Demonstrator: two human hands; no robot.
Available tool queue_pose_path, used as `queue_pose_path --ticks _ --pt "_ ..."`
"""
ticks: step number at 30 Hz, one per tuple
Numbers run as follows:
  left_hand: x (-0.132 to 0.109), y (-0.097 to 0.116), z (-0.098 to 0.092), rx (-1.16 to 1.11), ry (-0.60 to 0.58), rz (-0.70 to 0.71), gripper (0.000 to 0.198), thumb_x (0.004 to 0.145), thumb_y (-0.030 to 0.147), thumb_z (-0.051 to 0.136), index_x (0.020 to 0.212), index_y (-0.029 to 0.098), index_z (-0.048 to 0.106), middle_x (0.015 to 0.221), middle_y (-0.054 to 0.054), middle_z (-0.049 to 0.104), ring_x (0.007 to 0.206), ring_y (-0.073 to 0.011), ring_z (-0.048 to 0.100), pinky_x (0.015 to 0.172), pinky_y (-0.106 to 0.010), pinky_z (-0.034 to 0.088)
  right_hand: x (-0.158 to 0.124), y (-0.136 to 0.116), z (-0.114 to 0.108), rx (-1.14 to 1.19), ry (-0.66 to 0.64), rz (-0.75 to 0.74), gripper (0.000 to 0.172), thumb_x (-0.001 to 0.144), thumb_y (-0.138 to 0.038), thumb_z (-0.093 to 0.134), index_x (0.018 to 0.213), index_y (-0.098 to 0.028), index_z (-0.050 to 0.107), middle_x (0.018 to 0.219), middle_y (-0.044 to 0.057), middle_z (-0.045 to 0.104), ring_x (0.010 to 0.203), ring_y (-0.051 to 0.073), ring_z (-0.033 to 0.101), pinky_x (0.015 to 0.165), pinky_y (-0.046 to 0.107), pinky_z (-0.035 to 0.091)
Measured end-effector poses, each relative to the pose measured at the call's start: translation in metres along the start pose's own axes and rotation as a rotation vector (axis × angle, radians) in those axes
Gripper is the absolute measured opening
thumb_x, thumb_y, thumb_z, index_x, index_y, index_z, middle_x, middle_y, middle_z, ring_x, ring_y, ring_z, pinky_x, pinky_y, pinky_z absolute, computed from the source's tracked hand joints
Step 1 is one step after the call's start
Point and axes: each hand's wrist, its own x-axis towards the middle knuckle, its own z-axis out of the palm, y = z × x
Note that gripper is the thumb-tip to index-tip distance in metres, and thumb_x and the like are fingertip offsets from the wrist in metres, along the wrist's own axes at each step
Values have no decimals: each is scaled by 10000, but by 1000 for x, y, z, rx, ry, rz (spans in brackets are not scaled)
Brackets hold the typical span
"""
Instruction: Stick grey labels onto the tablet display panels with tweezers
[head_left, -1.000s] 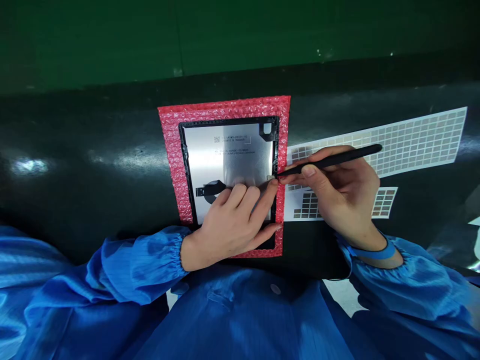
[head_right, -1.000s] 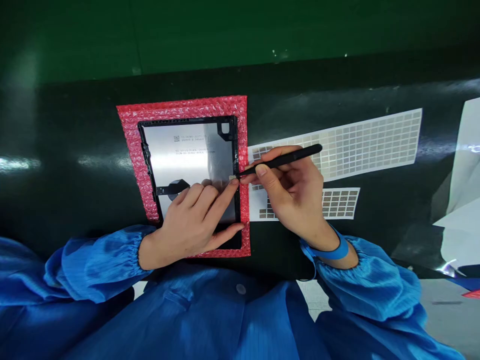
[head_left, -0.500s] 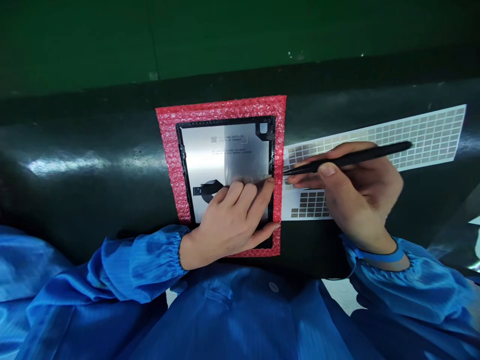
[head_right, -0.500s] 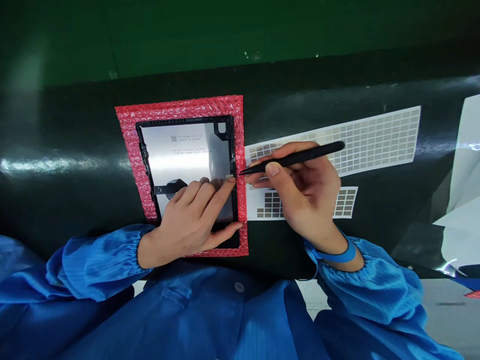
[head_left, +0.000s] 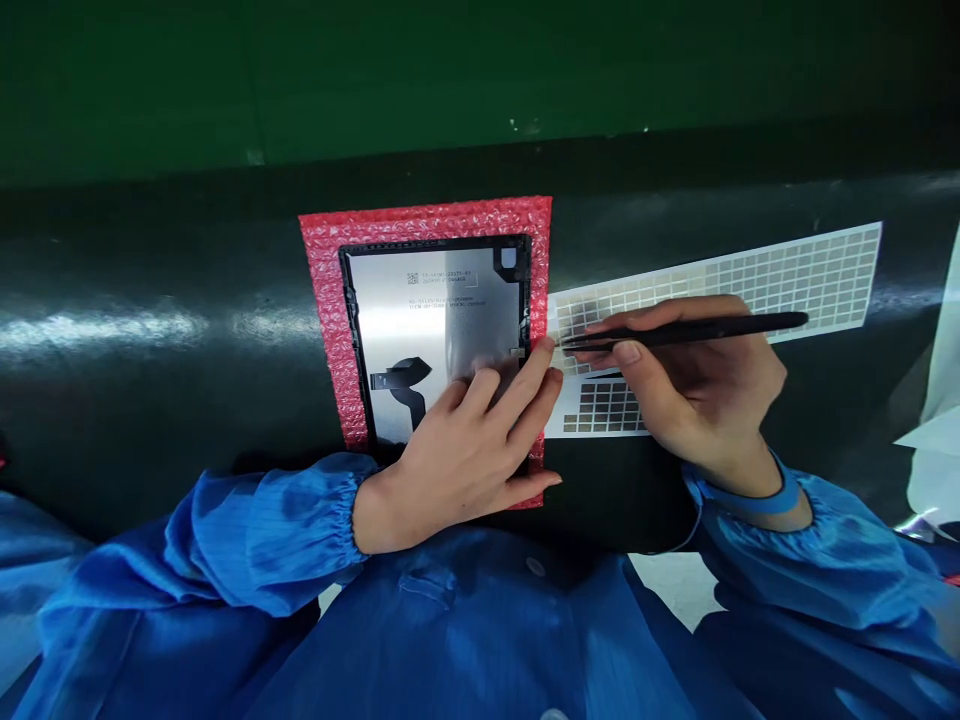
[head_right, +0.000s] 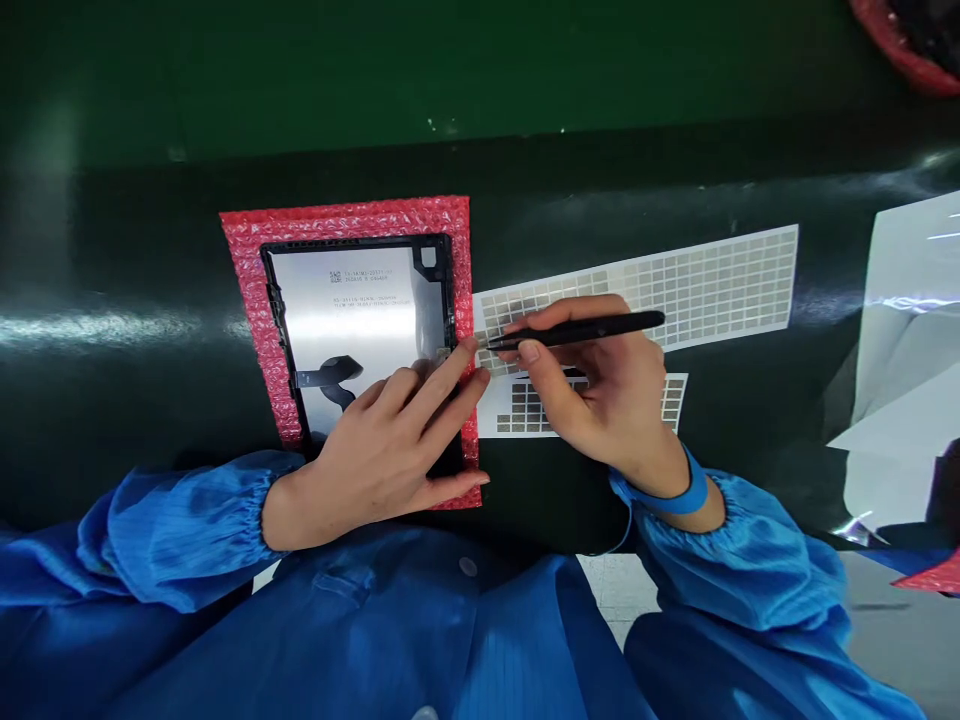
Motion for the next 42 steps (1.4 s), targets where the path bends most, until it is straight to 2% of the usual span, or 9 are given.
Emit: queue_pose_path --ticks 4,9,15,24,27,30,36,39,42 --pt "3 1 -2 23 -40 -1 812 1067 640 325 1613 42 381 1718 -201 268 1192 -359 551 872 -429 554 9 3 3 -58 6 -43 295 917 -192 793 1188 -273 709 1118 37 771 934 228 803 806 352 715" --pt "3 2 2 47 -24 10 820 1076 630 299 1623 21 356 1701 -209 306 1165 -340 537 846 -419 541 10 5 4 -35 -8 -57 292 925 -119 749 1192 -218 685 1100 46 788 919 203 810 765 306 709" --pt "2 1 1 57 2 27 757 1086 587 319 1591 38 449 1690 -145 357 1067 -302 519 785 -401 501 11 6 3 -45 -24 -56 334 911 -86 744 1209 -225 682 1110 40 788 1023 225 797 780 311 712" --pt "2 1 1 42 4 39 750 1061 618 390 1561 71 511 1680 -150 365 1075 -317 519 775 -428 505 14 3 4 -15 -24 -37 283 910 -90 743 1161 -212 695 1096 62 799 879 208 811 745 316 702" --pt "3 1 1 50 4 37 737 1073 602 361 1559 69 512 1680 -147 363 1069 -312 514 773 -422 507 14 1 5 -12 -14 -23 251 914 -110 749 1137 -214 698 1067 63 805 847 208 812 702 305 697" --pt "3 1 0 62 -1 40 727 1082 588 336 1556 67 514 1681 -143 361 1051 -307 512 764 -416 505 14 2 6 30 1 12 229 923 -128 756 1128 -208 693 1069 74 801 843 212 813 728 317 700" --pt "6 1 1 58 -4 42 761 1077 600 327 1576 43 469 1684 -153 348 1166 -353 504 794 -431 506 16 2 4 65 58 64 176 918 -155 777 1070 -206 706 989 67 811 759 200 807 689 292 698" --pt "6 1 2 23 11 29 800 1061 636 345 1601 51 427 1690 -168 338 1180 -362 513 812 -438 501 17 -7 5 86 154 116 150 906 -156 782 1033 -218 731 914 52 816 692 210 797 651 300 701" --pt "-1 -3 -5 -76 72 55 797 1037 660 406 1578 77 461 1668 -173 375 1173 -345 535 882 -443 498 21 -21 17 125 235 139 141 884 -145 796 993 -222 752 829 46 805 639 222 784 620 306 697"
